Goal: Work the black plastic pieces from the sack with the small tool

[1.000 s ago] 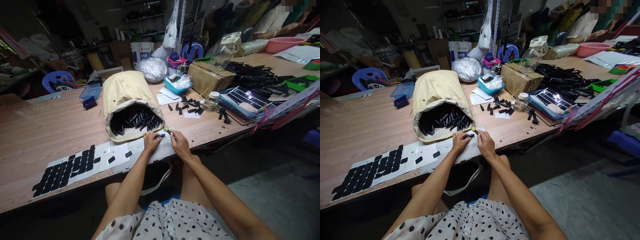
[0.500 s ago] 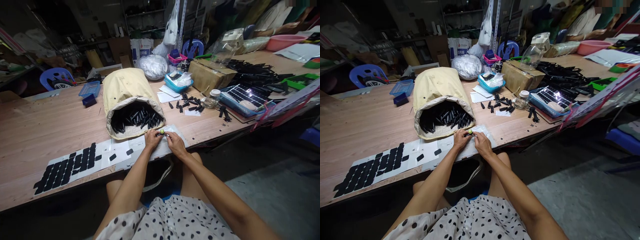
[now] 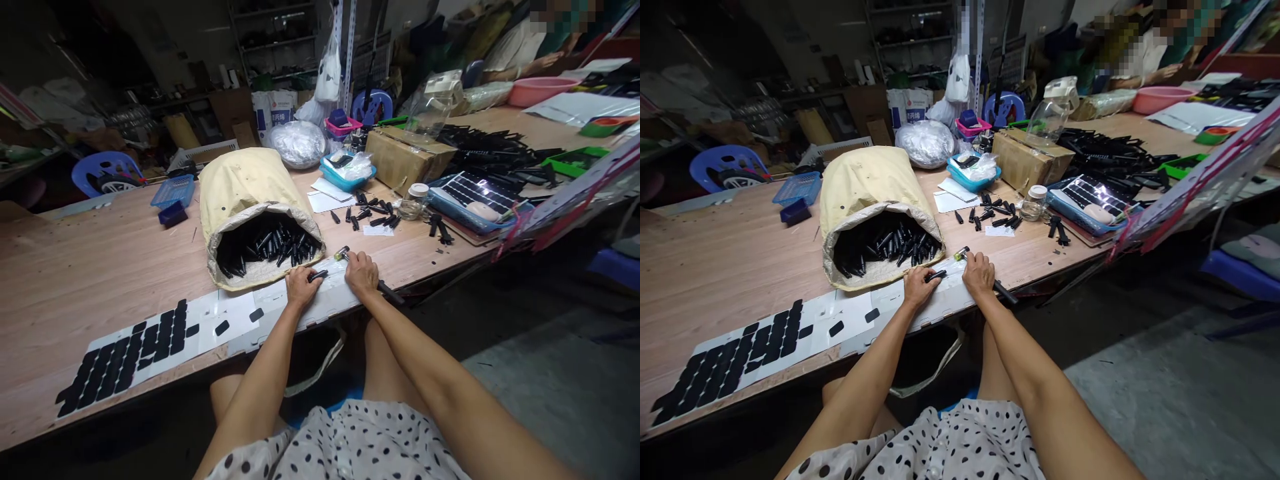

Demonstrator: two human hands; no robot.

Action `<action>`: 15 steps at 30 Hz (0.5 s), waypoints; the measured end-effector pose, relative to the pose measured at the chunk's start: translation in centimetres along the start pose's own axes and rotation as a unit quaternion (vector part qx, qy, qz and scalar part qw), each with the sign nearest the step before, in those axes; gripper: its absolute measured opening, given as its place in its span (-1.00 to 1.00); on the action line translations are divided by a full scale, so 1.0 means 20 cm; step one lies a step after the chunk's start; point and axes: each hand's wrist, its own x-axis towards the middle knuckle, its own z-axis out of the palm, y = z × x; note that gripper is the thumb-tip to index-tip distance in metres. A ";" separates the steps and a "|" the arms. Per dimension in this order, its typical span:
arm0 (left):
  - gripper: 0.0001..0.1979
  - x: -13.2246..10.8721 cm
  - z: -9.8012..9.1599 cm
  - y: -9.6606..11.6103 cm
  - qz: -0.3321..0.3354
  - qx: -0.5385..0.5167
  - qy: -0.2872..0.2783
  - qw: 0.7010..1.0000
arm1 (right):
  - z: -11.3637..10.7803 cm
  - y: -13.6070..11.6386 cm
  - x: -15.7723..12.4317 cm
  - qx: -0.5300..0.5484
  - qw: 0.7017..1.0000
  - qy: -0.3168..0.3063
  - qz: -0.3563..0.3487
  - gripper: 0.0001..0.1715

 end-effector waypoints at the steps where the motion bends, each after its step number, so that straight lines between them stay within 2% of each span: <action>1: -0.88 0.01 0.00 0.00 -0.001 -0.013 0.005 1.000 | 0.00 -0.01 0.00 -0.007 1.000 0.003 -0.003 -0.59; 3: -0.88 -0.01 -0.02 0.00 0.006 -0.058 0.014 0.998 | 0.01 -0.02 -0.01 -0.019 1.000 0.003 -0.006 -0.61; 5: -0.86 -0.08 -0.03 0.00 0.031 -0.127 0.011 0.991 | 0.01 -0.02 -0.01 -0.027 1.000 0.004 -0.008 -0.62; 8: -0.79 -0.34 -0.04 -0.04 0.102 -0.218 -0.036 0.970 | 0.00 -0.01 -0.01 -0.033 0.999 0.008 -0.010 -0.62; 11: -0.73 -0.67 0.01 -0.14 0.144 -0.221 -0.143 0.954 | 0.01 -0.01 -0.01 -0.034 0.999 0.014 -0.012 -0.62; 12: -0.72 -0.76 0.03 -0.18 0.120 -0.210 -0.179 0.954 | 0.01 0.00 -0.01 -0.034 0.999 0.017 -0.012 -0.62; 13: -0.73 -0.82 0.07 -0.23 0.069 -0.196 -0.200 0.957 | 0.02 0.00 -0.01 -0.035 0.999 0.019 -0.012 -0.63; 15: -0.75 -0.88 0.14 -0.32 -0.078 -0.147 -0.206 0.964 | 0.02 0.00 -0.01 -0.036 0.999 0.026 -0.012 -0.63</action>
